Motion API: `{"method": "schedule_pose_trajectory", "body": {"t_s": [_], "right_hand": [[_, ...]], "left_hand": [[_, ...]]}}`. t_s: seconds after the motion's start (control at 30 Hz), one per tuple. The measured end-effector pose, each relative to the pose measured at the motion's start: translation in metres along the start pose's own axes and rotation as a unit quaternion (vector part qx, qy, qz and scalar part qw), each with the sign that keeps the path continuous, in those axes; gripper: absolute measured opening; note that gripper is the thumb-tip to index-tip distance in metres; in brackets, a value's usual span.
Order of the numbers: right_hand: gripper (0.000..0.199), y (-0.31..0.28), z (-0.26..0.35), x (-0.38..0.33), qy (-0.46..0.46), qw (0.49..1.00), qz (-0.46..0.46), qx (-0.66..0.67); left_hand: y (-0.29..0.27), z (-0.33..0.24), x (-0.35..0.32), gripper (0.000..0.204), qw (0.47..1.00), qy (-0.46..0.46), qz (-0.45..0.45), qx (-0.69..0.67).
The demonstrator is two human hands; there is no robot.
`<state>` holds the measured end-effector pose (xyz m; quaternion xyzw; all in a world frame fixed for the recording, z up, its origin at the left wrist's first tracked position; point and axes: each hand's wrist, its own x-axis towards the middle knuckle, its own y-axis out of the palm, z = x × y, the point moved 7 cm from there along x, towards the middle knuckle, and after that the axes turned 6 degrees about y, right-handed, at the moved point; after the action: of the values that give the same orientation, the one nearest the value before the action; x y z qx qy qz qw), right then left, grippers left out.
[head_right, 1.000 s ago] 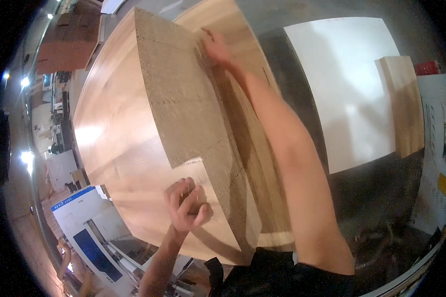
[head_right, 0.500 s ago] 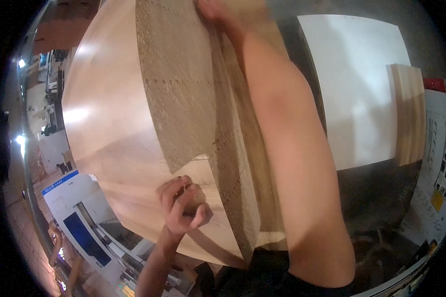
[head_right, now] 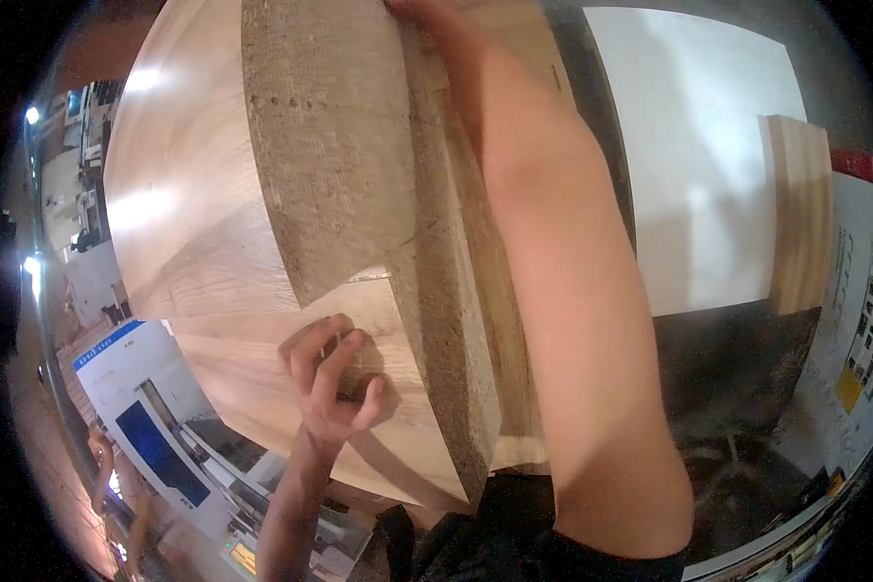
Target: The person positions wooden panels on a machine bed, picks up and moves small white components, and places a panel onto a stack of furniture parts.
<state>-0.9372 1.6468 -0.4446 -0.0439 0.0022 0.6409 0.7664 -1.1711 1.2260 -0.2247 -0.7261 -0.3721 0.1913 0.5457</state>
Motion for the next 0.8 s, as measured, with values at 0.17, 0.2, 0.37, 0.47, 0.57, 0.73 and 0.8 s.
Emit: {"method": "schedule_pose_trajectory", "body": {"t_s": [0.17, 0.2, 0.37, 0.47, 0.57, 0.73, 0.8], "right_hand": [[0.070, -0.004, -0.015, -0.005, 0.046, 0.998, -0.022, 0.037], [0.070, -0.005, -0.012, -0.006, 0.040, 0.998, -0.024, 0.033], [0.068, -0.004, -0.001, -0.021, 0.028, 0.999, -0.032, 0.023], [0.068, -0.004, 0.002, -0.028, 0.017, 0.999, -0.037, 0.021], [0.067, -0.004, 0.003, -0.033, 0.014, 0.999, -0.041, 0.026], [0.066, -0.004, 0.011, -0.036, 0.018, 0.998, -0.055, 0.020], [0.066, -0.005, 0.017, -0.036, 0.020, 0.998, -0.063, 0.016]], "left_hand": [[0.003, -0.001, 0.001, 0.047, 0.999, 0.027, 0.008, 0.019], [0.004, 0.000, 0.001, 0.047, 1.000, 0.023, 0.006, 0.017], [0.005, 0.000, 0.002, 0.047, 0.999, 0.020, 0.009, 0.025], [0.004, -0.002, 0.001, 0.048, 1.000, 0.021, -0.004, 0.017], [0.005, -0.003, -0.001, 0.052, 1.000, 0.023, 0.005, 0.018], [0.002, -0.002, -0.002, 0.051, 1.000, 0.005, 0.007, 0.012], [-0.001, -0.002, 0.000, 0.051, 1.000, 0.004, 0.011, 0.010]]}}
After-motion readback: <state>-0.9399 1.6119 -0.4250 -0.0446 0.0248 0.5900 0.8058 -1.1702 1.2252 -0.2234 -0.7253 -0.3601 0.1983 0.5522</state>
